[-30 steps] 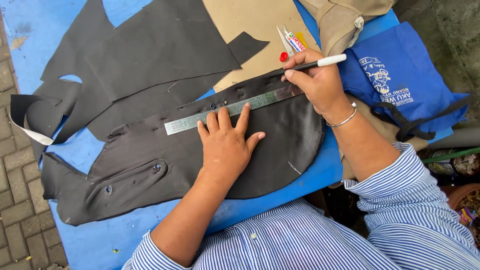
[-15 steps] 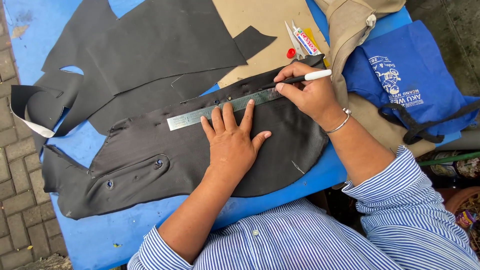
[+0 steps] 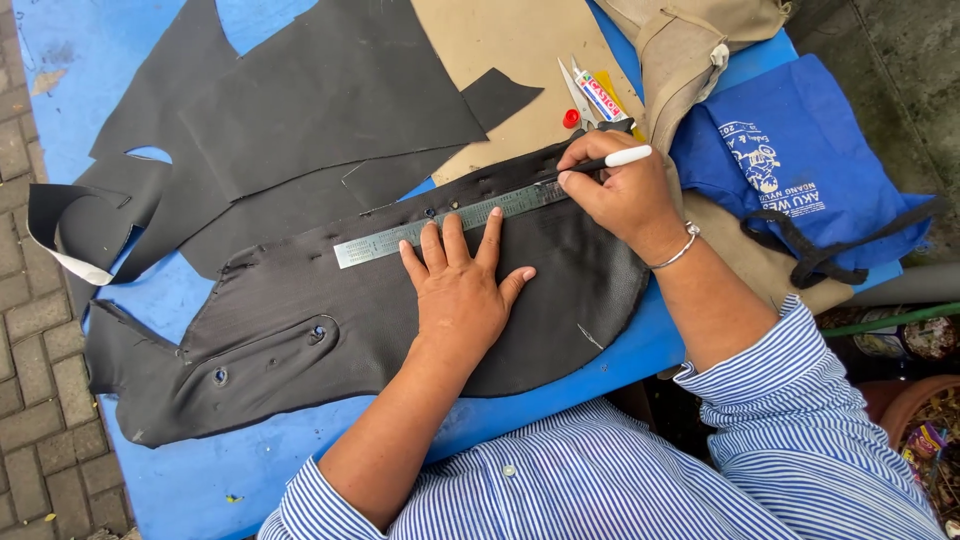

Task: Marking patterns and layout lines on a piece of black leather using a ruler and a white marker on a work table.

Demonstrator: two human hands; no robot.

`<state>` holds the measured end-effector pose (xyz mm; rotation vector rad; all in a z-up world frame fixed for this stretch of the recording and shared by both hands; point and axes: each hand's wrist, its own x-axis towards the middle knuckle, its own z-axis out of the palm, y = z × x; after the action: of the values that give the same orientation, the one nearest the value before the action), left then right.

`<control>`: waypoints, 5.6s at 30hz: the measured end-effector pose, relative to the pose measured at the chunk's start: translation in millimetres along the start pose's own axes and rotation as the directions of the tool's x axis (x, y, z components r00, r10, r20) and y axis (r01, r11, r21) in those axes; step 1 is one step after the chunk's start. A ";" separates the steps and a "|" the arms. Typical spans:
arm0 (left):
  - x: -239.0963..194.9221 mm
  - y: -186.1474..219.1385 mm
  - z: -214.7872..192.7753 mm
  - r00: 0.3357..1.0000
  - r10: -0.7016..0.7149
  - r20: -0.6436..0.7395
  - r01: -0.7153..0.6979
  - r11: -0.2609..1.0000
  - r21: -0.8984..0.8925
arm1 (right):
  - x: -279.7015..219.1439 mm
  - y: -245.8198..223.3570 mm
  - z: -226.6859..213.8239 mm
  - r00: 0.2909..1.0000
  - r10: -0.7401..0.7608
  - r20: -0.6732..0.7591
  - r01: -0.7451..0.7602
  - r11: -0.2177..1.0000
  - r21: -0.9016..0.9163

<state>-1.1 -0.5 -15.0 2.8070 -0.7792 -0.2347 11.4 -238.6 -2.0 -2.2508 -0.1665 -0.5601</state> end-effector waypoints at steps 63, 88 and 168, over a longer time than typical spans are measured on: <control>-66.4 -74.9 -12.9 0.957 0.004 -0.289 0.031 0.993 0.117 | 1.5 -70.2 42.9 0.708 -0.559 0.431 0.692 0.672 -0.265; -126.8 -179.9 -10.9 0.902 -0.079 -0.425 0.081 0.997 -0.012 | 24.9 -190.3 204.0 0.906 -0.131 0.403 -0.140 0.805 0.576; -86.3 -205.1 -10.9 0.746 0.296 -0.596 -0.093 0.933 0.347 | -30.7 -74.9 96.1 0.734 -0.630 0.254 0.656 0.560 -0.506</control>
<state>28.3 217.9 -47.8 2.7172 -0.9702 0.9172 -5.1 -115.5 -21.4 -2.7631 -1.0167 -1.0633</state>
